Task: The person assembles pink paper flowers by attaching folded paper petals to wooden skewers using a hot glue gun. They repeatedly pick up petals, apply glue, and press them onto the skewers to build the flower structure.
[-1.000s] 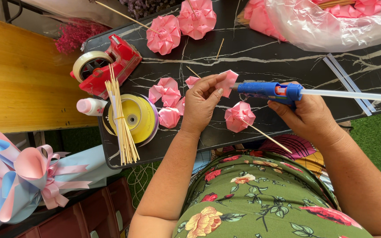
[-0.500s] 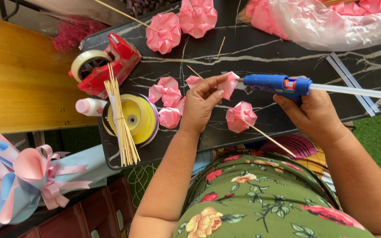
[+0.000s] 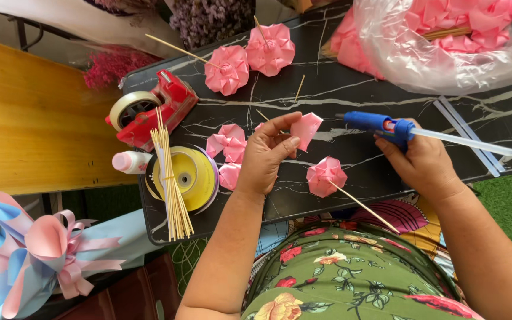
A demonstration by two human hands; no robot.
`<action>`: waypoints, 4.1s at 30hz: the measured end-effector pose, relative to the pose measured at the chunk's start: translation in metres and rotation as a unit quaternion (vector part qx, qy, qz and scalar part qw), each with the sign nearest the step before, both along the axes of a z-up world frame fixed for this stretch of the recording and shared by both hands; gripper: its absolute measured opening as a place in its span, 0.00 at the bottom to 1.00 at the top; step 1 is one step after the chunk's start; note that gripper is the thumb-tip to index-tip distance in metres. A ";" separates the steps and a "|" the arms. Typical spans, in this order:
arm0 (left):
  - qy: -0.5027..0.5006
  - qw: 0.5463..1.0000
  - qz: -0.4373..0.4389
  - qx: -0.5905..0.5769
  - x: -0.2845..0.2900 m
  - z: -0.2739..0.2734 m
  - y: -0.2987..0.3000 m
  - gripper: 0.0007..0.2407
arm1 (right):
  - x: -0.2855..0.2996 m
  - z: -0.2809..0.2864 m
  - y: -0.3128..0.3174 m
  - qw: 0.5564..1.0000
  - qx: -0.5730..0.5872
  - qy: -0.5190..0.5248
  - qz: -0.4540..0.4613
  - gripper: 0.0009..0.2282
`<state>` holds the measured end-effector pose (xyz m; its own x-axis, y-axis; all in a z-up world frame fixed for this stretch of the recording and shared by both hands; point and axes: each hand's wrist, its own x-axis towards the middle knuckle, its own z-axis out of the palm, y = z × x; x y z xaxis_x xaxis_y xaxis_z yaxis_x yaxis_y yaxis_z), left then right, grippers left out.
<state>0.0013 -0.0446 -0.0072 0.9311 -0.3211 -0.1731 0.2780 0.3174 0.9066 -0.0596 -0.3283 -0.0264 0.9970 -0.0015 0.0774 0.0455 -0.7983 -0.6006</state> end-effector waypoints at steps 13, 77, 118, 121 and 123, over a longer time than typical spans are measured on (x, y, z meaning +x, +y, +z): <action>0.001 0.991 0.121 -0.049 -0.013 -0.020 0.034 0.18 | -0.005 0.014 0.001 0.989 0.019 -0.135 0.051 0.23; -0.450 0.841 0.122 0.273 -0.101 0.001 -0.004 0.13 | -0.053 0.046 0.092 0.933 0.297 -0.134 0.151 0.08; -0.444 0.853 0.126 0.244 -0.097 -0.009 -0.001 0.15 | -0.051 0.043 0.090 0.916 0.276 -0.208 0.204 0.10; -0.340 0.916 0.107 0.182 -0.097 0.012 0.003 0.21 | -0.052 0.045 0.087 0.921 0.263 -0.207 0.199 0.10; -0.278 0.946 0.083 0.144 -0.094 0.002 0.003 0.20 | -0.054 0.045 0.086 0.921 0.258 -0.212 0.200 0.10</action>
